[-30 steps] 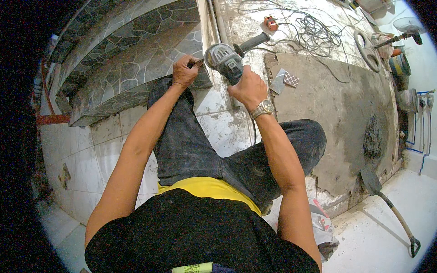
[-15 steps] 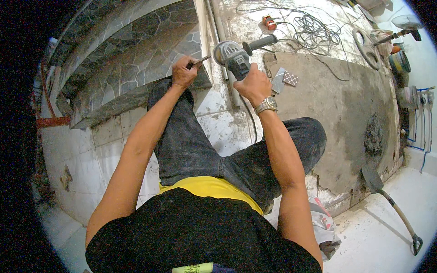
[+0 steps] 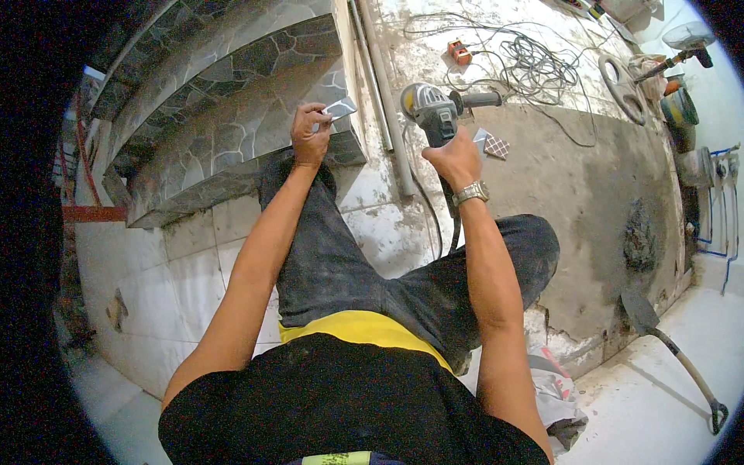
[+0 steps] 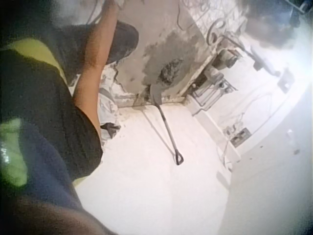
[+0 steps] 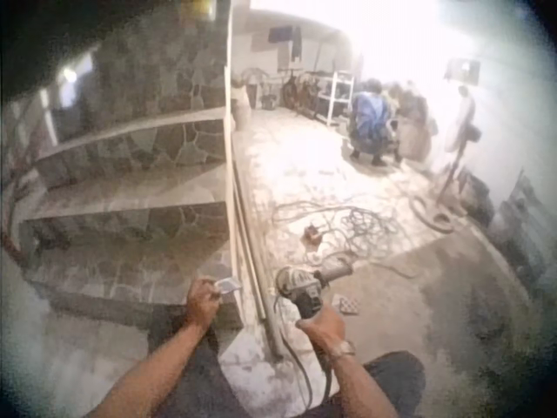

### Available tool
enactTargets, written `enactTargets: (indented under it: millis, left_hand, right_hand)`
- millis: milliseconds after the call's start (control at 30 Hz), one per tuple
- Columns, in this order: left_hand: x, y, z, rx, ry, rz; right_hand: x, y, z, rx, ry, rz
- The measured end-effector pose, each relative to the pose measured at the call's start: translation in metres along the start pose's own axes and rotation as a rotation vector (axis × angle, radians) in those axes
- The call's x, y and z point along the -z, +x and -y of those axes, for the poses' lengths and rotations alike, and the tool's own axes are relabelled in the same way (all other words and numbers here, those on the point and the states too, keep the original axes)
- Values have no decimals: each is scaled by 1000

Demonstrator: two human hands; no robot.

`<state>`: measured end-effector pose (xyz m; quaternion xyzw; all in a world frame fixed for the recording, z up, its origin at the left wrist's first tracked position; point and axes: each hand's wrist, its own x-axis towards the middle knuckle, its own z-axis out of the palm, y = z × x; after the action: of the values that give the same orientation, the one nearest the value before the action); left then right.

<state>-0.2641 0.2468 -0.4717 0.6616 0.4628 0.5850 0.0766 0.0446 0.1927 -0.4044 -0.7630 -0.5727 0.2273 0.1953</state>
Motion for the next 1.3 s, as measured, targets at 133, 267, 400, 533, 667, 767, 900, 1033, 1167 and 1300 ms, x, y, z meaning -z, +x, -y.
enactTargets:
  millis: [133,267,400,533,667,767,900,1033,1167,1300]
  left_hand:
    - [1,0,3,9,-7,-14]
    - [-2,2,0,-30,11,-40]
    - [-5,-6,7,223,41,61]
    - [-8,-5,0,385,87,152]
    - [-5,-7,13,221,205,179]
    - [-6,-7,10,235,166,202]
    - [-6,-9,14,287,126,228]
    - [-6,-7,8,329,99,233]
    - [-3,-9,19,275,169,258]
    - [-5,-9,17,225,182,238]
  right_hand:
    - [1,1,1,-16,-7,16]
    - [1,-4,4,11,-23,-11]
    - [0,-11,18,49,-54,-23]
    - [-3,-16,21,102,-41,12]
    - [-7,-27,32,165,-17,28]
    - [-6,-33,40,180,-85,52]
    - [-12,-38,45,205,-84,58]
    - [-15,-40,46,258,-109,62]
    - [-17,-40,53,257,-122,88]
    - [-16,-41,54,256,-122,93]
